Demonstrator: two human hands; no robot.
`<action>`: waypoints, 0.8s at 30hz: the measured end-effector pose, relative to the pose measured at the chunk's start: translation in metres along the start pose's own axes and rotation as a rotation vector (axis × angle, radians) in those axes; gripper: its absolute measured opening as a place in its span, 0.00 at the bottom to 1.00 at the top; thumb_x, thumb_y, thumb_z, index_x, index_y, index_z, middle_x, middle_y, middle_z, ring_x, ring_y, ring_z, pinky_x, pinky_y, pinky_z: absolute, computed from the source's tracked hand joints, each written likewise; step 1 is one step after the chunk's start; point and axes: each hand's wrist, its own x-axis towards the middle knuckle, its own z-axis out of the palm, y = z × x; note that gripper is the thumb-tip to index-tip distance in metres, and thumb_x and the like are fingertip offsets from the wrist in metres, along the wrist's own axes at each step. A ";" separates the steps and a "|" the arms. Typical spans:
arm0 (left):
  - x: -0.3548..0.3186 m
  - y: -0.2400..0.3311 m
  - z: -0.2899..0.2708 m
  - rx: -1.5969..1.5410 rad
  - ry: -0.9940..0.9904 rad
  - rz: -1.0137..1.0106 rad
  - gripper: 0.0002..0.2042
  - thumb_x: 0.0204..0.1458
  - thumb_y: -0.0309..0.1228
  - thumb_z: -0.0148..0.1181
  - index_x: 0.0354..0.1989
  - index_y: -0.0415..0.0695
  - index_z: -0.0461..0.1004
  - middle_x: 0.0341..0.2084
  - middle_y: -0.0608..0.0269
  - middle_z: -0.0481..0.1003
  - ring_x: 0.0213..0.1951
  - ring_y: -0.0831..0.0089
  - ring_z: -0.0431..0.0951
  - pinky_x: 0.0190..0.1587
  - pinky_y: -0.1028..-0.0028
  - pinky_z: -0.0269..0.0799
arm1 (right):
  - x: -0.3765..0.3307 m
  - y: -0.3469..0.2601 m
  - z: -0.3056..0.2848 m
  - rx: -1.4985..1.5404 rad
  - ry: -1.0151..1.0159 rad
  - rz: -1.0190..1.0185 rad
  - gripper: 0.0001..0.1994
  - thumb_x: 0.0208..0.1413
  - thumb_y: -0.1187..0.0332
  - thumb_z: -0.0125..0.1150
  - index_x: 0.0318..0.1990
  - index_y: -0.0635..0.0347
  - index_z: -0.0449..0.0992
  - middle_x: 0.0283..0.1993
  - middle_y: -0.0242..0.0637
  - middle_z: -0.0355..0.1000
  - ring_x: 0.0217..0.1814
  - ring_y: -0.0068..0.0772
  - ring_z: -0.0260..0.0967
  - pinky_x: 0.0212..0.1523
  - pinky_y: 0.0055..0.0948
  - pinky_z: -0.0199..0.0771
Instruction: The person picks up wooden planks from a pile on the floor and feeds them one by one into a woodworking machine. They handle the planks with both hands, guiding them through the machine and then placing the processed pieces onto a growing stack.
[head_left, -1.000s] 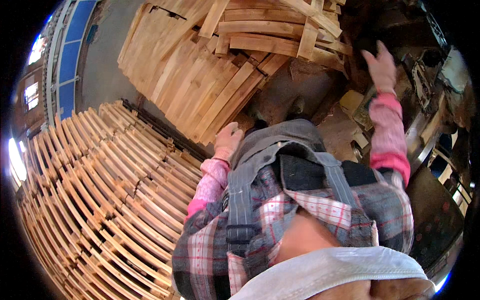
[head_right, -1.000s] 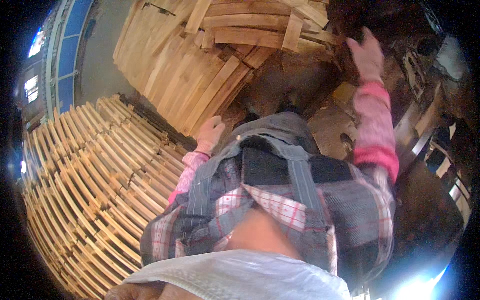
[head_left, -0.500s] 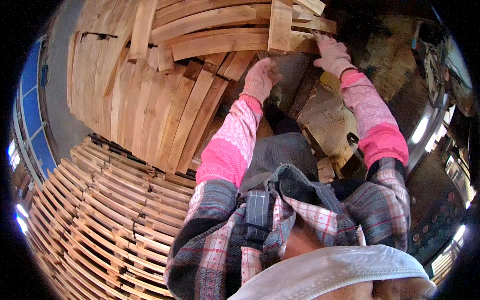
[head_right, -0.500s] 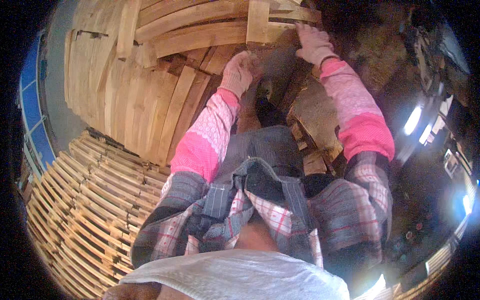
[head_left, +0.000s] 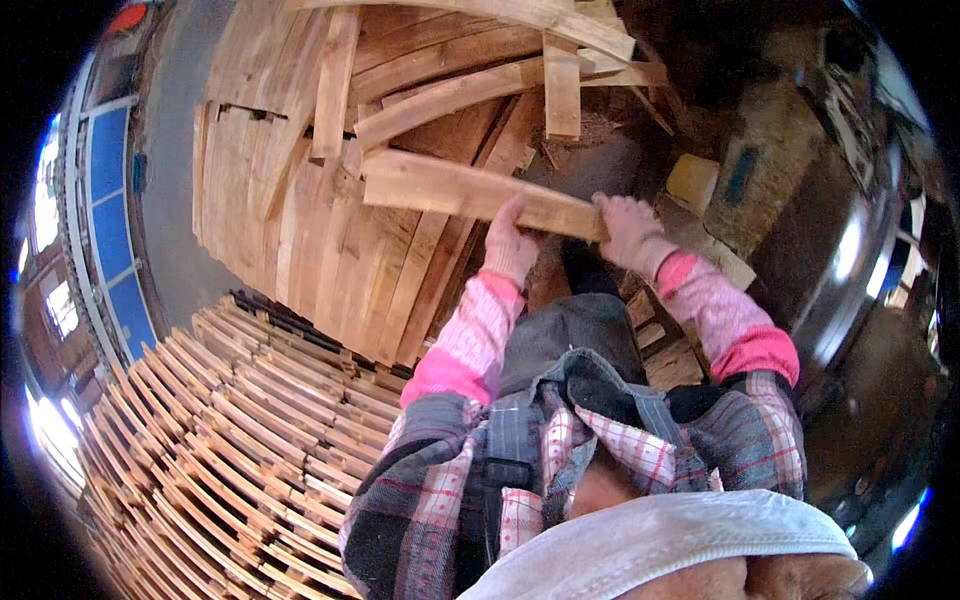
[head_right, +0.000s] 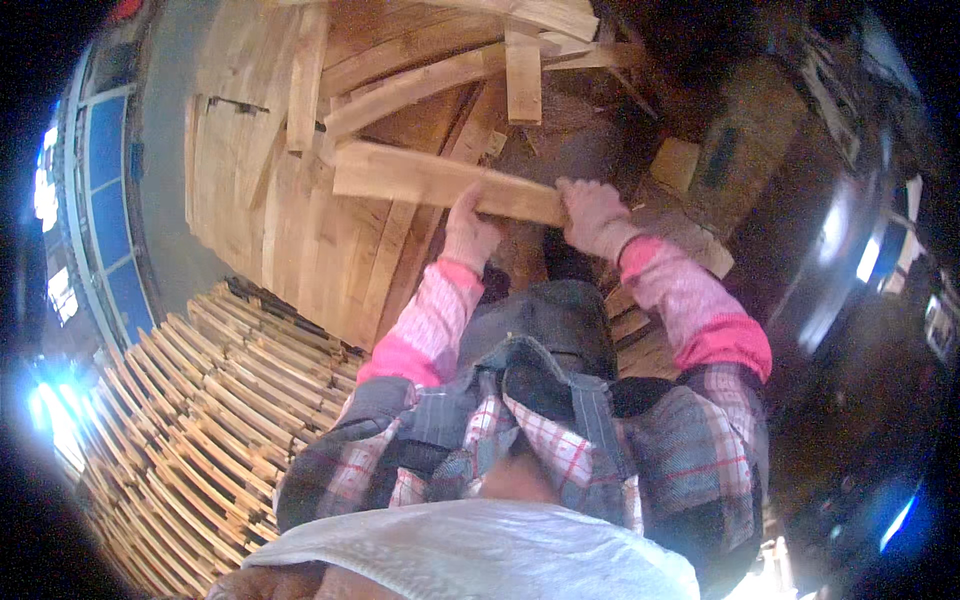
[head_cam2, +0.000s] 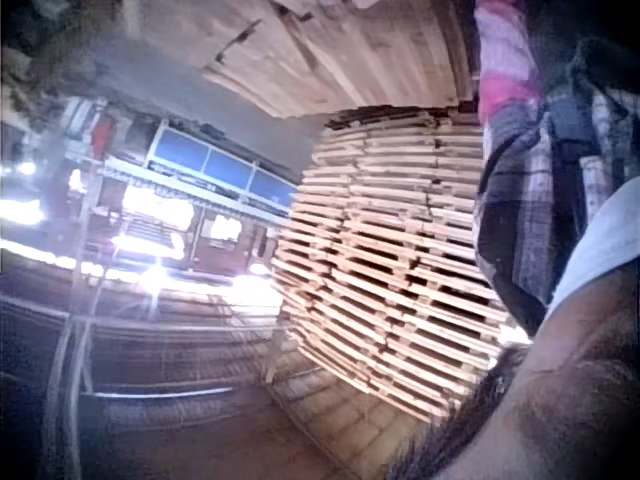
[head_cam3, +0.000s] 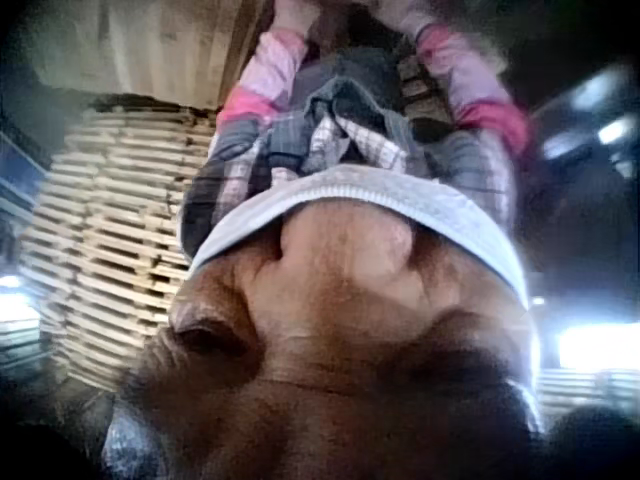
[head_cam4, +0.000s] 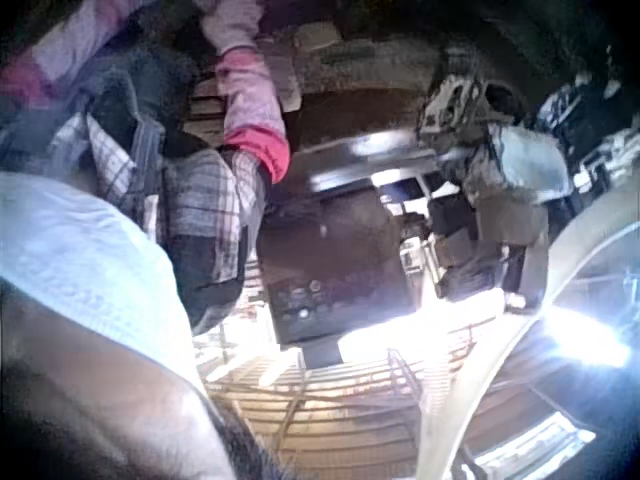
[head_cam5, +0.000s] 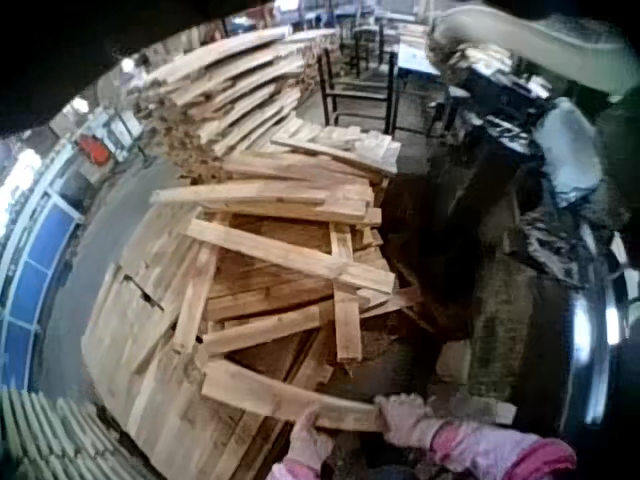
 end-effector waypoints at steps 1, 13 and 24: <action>-0.027 0.007 -0.005 0.122 0.012 0.057 0.21 0.54 0.34 0.60 0.55 0.41 0.70 0.53 0.54 0.73 0.56 0.57 0.73 0.61 0.55 0.68 | -0.025 -0.018 -0.008 0.066 -0.034 -0.017 0.41 0.42 0.63 0.70 0.67 0.55 0.57 0.53 0.49 0.69 0.57 0.54 0.67 0.58 0.46 0.68; -0.081 0.077 0.107 0.710 -0.704 0.177 0.28 0.54 0.32 0.61 0.63 0.37 0.64 0.51 0.53 0.74 0.52 0.65 0.75 0.56 0.68 0.71 | -0.179 -0.070 0.003 0.764 0.599 0.178 0.45 0.41 0.57 0.72 0.67 0.64 0.59 0.63 0.55 0.65 0.67 0.55 0.61 0.69 0.40 0.59; -0.134 0.036 0.221 0.767 -0.873 0.032 0.28 0.52 0.29 0.59 0.61 0.31 0.61 0.45 0.49 0.76 0.48 0.64 0.75 0.51 0.66 0.74 | -0.292 0.019 0.081 0.250 1.026 1.325 0.34 0.49 0.50 0.66 0.61 0.58 0.69 0.49 0.46 0.74 0.53 0.49 0.70 0.52 0.46 0.69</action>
